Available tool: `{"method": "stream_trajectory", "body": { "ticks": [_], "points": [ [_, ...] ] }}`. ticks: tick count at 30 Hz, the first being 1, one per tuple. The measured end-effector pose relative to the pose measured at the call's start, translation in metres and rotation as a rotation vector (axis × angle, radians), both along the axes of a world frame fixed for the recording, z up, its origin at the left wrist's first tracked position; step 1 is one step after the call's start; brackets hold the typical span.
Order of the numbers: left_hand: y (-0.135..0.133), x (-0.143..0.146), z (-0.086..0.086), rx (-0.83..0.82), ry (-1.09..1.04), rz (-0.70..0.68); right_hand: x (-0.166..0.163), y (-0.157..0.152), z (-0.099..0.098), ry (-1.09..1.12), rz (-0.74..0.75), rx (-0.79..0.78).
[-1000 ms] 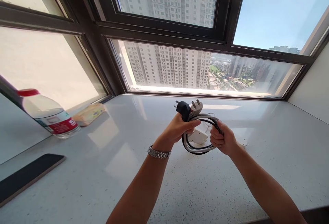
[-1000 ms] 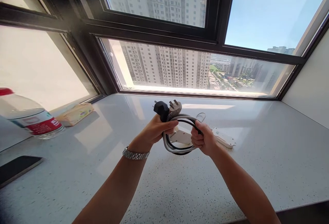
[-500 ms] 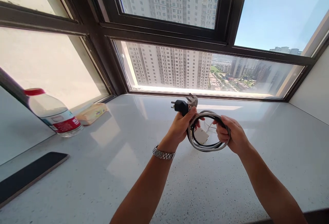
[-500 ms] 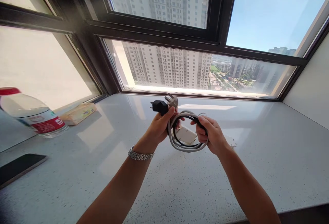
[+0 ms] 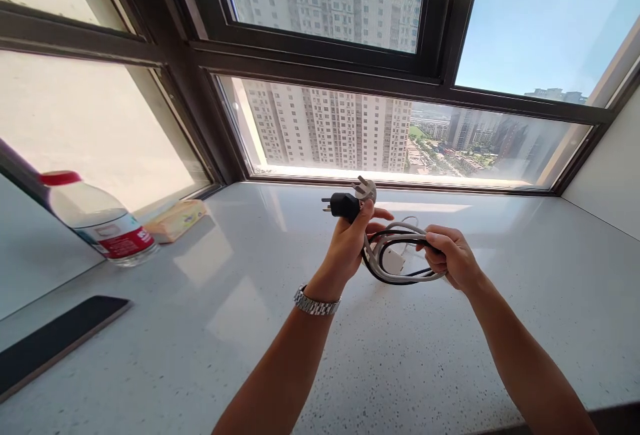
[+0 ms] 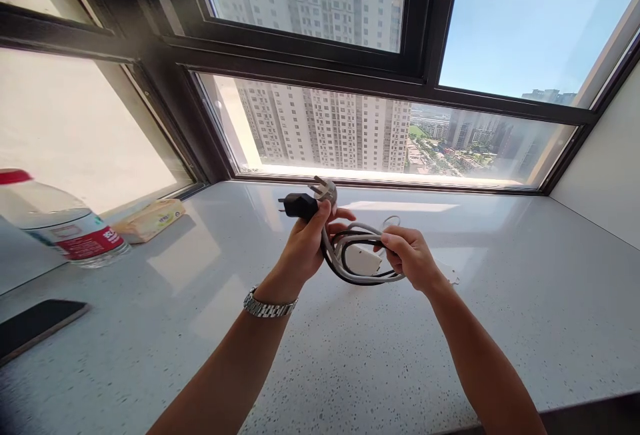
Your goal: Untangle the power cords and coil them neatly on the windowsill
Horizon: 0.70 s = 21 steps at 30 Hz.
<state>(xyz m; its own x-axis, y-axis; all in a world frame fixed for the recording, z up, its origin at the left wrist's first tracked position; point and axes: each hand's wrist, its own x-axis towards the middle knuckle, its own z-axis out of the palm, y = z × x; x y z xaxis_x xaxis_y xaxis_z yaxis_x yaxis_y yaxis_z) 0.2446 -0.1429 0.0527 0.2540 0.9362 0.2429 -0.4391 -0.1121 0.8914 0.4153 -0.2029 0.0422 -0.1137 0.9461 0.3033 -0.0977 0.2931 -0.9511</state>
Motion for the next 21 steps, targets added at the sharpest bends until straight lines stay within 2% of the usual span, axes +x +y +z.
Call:
{"method": "stream_trajectory", "body": {
  "ticks": [5, 8, 10, 12, 14, 18, 20, 21],
  "points": [
    [-0.008, 0.000, -0.003, 0.018, 0.241, -0.114, 0.014, -0.008, 0.006, -0.314, 0.089, 0.161],
    [-0.017, 0.006, -0.011, 0.019, 0.342, -0.176, 0.020, -0.017, 0.013, -0.488, 0.123, 0.268],
    [-0.024, 0.012, -0.017, 0.000, 0.394, -0.270, 0.021, -0.022, 0.016, -0.576, 0.102, 0.348],
    [-0.030, 0.019, -0.023, -0.051, 0.435, -0.396, 0.019, -0.022, 0.016, -0.636, 0.006, 0.462],
    [-0.034, 0.023, -0.028, -0.121, 0.470, -0.484, 0.016, -0.020, 0.014, -0.639, -0.165, 0.587],
    [-0.035, 0.026, -0.029, -0.152, 0.472, -0.534, 0.012, -0.014, 0.008, -0.525, -0.529, 0.736],
    [-0.035, 0.026, -0.027, -0.118, 0.465, -0.595, 0.013, -0.012, 0.006, -0.472, -0.593, 0.753],
    [-0.035, 0.025, -0.026, -0.099, 0.467, -0.642, 0.014, -0.012, 0.005, -0.456, -0.573, 0.752]
  ]
}}
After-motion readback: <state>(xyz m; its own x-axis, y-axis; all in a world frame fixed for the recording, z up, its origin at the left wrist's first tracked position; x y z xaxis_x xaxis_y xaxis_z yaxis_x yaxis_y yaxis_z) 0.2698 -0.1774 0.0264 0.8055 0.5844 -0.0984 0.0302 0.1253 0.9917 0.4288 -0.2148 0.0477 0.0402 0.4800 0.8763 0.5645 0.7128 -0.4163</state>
